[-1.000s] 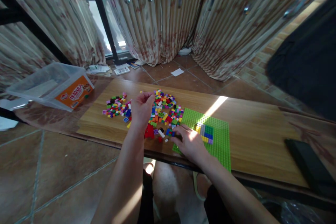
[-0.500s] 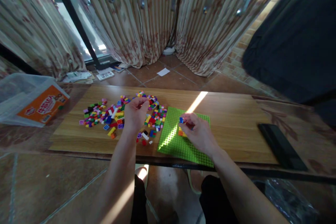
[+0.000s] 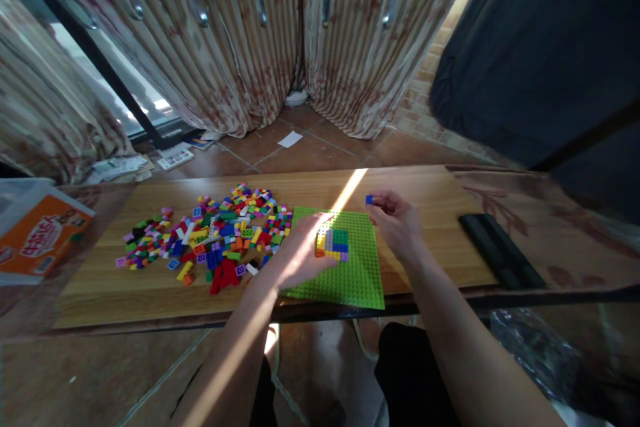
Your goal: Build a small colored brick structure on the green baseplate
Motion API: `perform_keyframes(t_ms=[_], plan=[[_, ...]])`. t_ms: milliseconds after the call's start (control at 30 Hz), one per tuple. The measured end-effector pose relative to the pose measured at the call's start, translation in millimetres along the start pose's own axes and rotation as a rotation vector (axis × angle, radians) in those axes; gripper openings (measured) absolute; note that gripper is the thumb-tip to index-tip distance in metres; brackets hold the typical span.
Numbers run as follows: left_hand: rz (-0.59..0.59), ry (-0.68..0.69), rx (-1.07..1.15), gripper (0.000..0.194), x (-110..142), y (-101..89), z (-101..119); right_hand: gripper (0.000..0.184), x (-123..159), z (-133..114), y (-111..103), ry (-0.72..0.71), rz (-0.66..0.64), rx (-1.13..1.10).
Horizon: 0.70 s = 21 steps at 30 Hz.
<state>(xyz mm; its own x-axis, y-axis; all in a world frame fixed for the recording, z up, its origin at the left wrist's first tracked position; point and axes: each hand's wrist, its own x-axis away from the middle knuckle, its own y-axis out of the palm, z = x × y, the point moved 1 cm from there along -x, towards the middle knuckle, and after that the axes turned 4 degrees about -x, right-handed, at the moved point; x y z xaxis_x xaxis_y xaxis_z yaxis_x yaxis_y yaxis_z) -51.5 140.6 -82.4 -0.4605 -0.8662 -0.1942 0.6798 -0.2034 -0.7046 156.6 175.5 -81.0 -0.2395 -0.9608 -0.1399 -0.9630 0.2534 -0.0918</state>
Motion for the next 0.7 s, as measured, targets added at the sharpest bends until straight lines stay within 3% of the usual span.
perform_keyframes(t_ms=[200,333,467,567,700], plan=[[-0.060,-0.052,-0.132,0.075,-5,26.3,5,0.021,0,-1,2,-0.013,-0.031,0.007],[-0.004,-0.102,-0.188,0.074,-10,38.0,6,0.022,2,-6,2,0.030,-0.053,-0.096],[0.070,-0.145,-0.236,0.072,-12,49.0,10,0.025,5,-12,3,0.105,-0.180,-0.188],[0.075,-0.128,-0.286,0.067,-7,57.0,19,0.027,9,-16,9,0.105,-0.237,-0.192],[0.093,-0.094,-0.458,0.059,10,73.8,35,0.026,12,-18,25,0.050,-0.176,-0.196]])
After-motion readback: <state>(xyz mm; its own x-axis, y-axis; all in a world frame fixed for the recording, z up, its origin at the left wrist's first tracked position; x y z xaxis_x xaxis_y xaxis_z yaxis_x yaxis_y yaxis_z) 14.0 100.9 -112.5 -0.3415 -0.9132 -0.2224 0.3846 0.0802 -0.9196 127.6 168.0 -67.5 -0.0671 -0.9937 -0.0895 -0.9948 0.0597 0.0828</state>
